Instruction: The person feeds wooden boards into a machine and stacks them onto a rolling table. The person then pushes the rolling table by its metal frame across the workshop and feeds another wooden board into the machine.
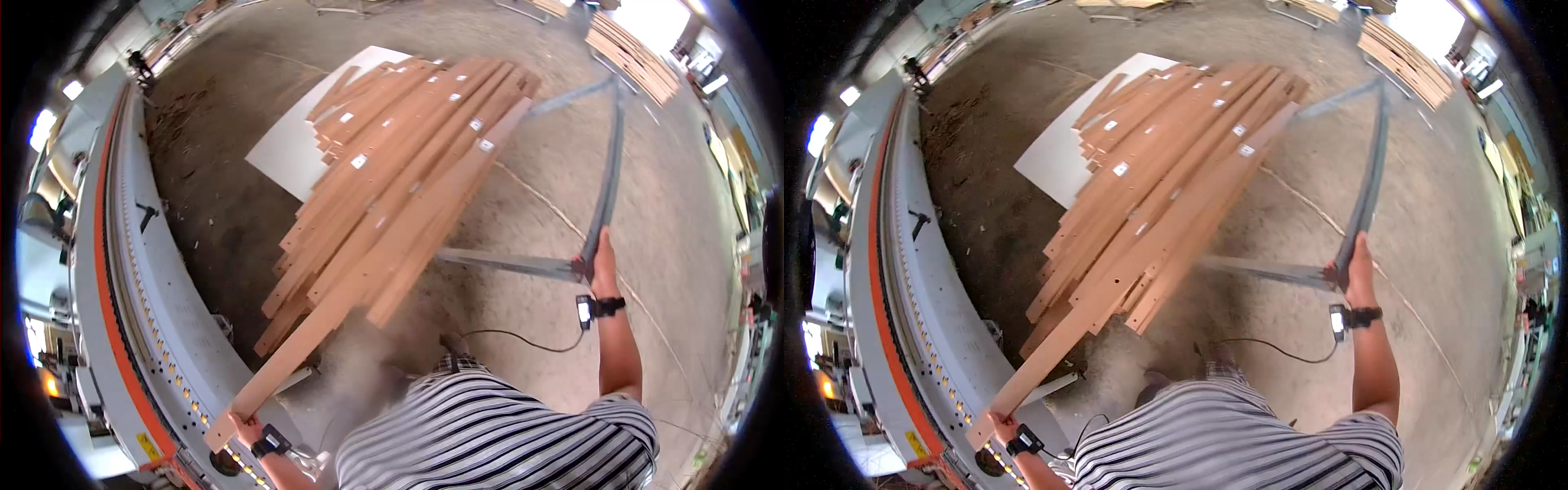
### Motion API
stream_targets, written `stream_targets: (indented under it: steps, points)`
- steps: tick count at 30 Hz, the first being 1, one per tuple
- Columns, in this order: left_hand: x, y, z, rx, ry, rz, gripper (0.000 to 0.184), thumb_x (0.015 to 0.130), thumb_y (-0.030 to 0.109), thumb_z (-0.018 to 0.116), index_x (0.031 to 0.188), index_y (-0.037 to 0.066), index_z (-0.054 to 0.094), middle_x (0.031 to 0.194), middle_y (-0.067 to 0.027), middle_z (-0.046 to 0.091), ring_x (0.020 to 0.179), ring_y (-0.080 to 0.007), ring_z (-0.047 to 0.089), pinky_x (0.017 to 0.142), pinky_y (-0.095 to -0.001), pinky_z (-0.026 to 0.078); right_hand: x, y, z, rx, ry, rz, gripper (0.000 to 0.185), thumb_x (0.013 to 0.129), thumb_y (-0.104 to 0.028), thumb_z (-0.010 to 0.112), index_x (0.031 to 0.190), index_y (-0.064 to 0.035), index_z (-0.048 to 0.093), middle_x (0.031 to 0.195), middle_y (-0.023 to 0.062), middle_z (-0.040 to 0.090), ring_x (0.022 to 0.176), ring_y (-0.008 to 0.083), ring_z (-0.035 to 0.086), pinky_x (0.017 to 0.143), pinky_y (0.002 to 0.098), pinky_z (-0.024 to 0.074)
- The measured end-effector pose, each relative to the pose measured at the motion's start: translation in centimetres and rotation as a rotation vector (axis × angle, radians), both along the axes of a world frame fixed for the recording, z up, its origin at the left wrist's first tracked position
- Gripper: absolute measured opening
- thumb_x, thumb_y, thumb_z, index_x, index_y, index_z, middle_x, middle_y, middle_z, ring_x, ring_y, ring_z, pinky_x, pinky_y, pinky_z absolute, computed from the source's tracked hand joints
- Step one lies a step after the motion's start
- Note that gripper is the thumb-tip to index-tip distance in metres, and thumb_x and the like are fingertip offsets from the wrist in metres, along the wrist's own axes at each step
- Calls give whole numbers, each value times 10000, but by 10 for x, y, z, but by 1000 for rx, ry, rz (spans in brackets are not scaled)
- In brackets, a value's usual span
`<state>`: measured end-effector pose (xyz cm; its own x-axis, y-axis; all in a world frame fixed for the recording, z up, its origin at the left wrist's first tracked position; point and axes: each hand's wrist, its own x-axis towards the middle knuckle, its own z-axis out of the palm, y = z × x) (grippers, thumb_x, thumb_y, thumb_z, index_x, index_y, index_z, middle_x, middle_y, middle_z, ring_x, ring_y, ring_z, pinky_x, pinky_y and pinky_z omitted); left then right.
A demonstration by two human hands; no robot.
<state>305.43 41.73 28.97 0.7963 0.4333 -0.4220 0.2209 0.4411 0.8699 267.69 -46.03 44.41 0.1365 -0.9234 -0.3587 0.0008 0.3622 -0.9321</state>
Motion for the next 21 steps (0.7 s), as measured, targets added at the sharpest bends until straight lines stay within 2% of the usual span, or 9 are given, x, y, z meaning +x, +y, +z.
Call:
stream_targets:
  steps: [9, 11, 13, 14, 15, 16, 18, 20, 21]
  points:
    - [-5, -4, 36, 9, 86, -52, 603, 912, 496, 687, 1312, 64, 557, 1246, -63, 616, 1106, -190, 578, 898, -323, 479, 7, 8, 7, -44, 24, -11, 518, 990, -568, 508, 921, -57, 560, 695, 73, 551, 582, 216, 612, 580, 387, 555]
    - [-15, -4, 53, 37, 53, -44, 586, 919, 473, 687, 1303, 47, 565, 1248, -77, 625, 1121, -209, 593, 911, -348, 492, -24, -2, -42, -327, 15, 22, 483, 1020, -494, 484, 1028, -27, 605, 798, 106, 621, 702, 226, 647, 660, 359, 558]
    - [-27, -7, 63, 61, -61, -40, 554, 932, 439, 684, 1281, 22, 579, 1231, -96, 637, 1110, -224, 609, 916, -362, 502, -75, 55, -109, 66, -90, -123, 346, 1032, -304, 448, 1163, -49, 642, 994, 128, 677, 937, 248, 653, 761, 334, 547]
    - [-29, -14, 61, 63, -105, -7, 543, 937, 429, 682, 1272, 13, 583, 1218, -103, 644, 1098, -227, 615, 915, -362, 504, -78, 101, -139, -489, 360, 414, 294, 1017, -274, 474, 1142, -68, 644, 920, 97, 657, 858, 216, 636, 688, 341, 526]
    - [-31, -19, 65, 8, -113, 16, 487, 945, 398, 678, 1262, 35, 607, 1194, -80, 664, 1085, -208, 622, 912, -356, 497, -81, 148, -168, -1207, 709, 596, 243, 1002, -244, 500, 1120, -88, 645, 846, 65, 637, 779, 185, 618, 614, 347, 504]
    - [-30, -23, 76, -43, -123, 35, 432, 953, 367, 675, 1251, 58, 630, 1171, -57, 684, 1071, -190, 629, 909, -349, 491, -20, 172, -146, -803, 533, 802, 225, 965, -254, 569, 1094, -81, 632, 823, 60, 623, 761, 180, 605, 608, 340, 494]
    - [-40, -95, 149, 392, -142, 52, 580, 831, 543, 750, 1080, 32, 638, 884, -123, 645, 851, -263, 589, 875, -499, 502, 107, 221, -93, 102, 336, 848, 274, 892, -273, 706, 1043, -67, 608, 775, 50, 595, 725, 170, 578, 597, 326, 474]
    - [-21, -21, 104, 315, -111, -143, 727, 841, 543, 740, 1359, 101, 485, 1171, -157, 593, 1052, -303, 569, 924, -596, 449, 217, 236, -49, -976, 451, 1163, 566, 849, -265, 734, 1292, -4, 498, 1129, 194, 596, 1036, 340, 591, 893, 426, 495]
    - [-23, 3, 88, 281, -93, -223, 836, 846, 543, 734, 1498, 135, 409, 1314, -174, 566, 1153, -323, 560, 948, -645, 423, 240, 215, -46, -1110, 451, 1217, 603, 837, -256, 739, 1316, 6, 483, 1197, 212, 565, 1098, 363, 560, 934, 437, 475]
